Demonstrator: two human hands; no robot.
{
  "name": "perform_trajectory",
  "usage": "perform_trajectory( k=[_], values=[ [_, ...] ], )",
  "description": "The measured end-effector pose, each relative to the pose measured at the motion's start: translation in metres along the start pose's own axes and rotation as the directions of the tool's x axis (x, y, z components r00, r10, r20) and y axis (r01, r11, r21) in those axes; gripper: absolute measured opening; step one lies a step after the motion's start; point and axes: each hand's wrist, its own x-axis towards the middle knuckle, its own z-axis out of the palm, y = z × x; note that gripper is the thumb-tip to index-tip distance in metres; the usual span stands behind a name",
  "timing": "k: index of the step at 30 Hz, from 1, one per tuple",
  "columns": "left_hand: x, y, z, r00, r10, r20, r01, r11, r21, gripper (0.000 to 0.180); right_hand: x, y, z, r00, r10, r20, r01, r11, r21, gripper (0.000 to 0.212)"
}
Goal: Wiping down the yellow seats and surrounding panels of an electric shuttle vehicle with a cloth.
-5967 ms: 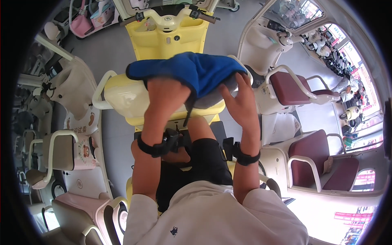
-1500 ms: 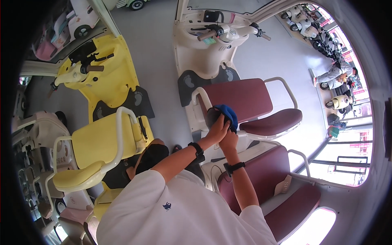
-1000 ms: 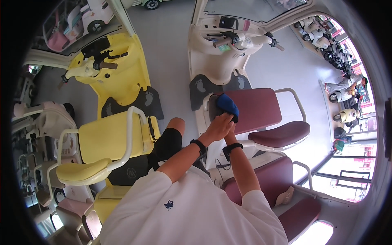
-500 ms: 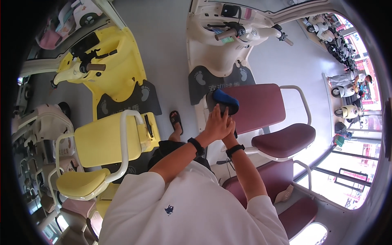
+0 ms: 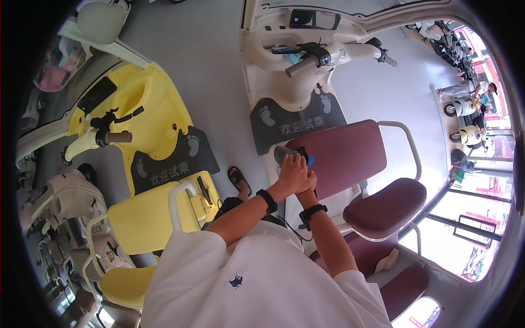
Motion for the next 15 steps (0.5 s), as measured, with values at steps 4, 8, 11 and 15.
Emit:
perform_trajectory(
  k=[4,8,11,15],
  values=[
    [0.008,-0.016,0.013,0.983,0.036,-0.182,-0.068,0.983,-0.168,0.058,0.015,0.008,0.02,0.993,0.022,-0.113,-0.02,1.0,0.013,0.029],
    [0.031,-0.052,0.025,0.994,-0.102,0.024,0.105,0.947,-0.304,0.064,0.033,-0.035,-0.063,0.942,0.127,0.309,-0.148,0.988,0.045,0.035],
    [0.052,-0.068,0.012,0.952,-0.097,0.29,0.236,0.837,-0.494,0.067,0.056,-0.05,-0.085,0.86,0.225,0.457,-0.272,0.962,0.039,0.04],
    [0.07,-0.094,0.028,0.939,-0.126,0.319,0.282,0.815,-0.507,0.068,0.069,-0.056,-0.06,0.96,0.178,0.216,-0.172,0.984,-0.044,0.037]
  ],
)
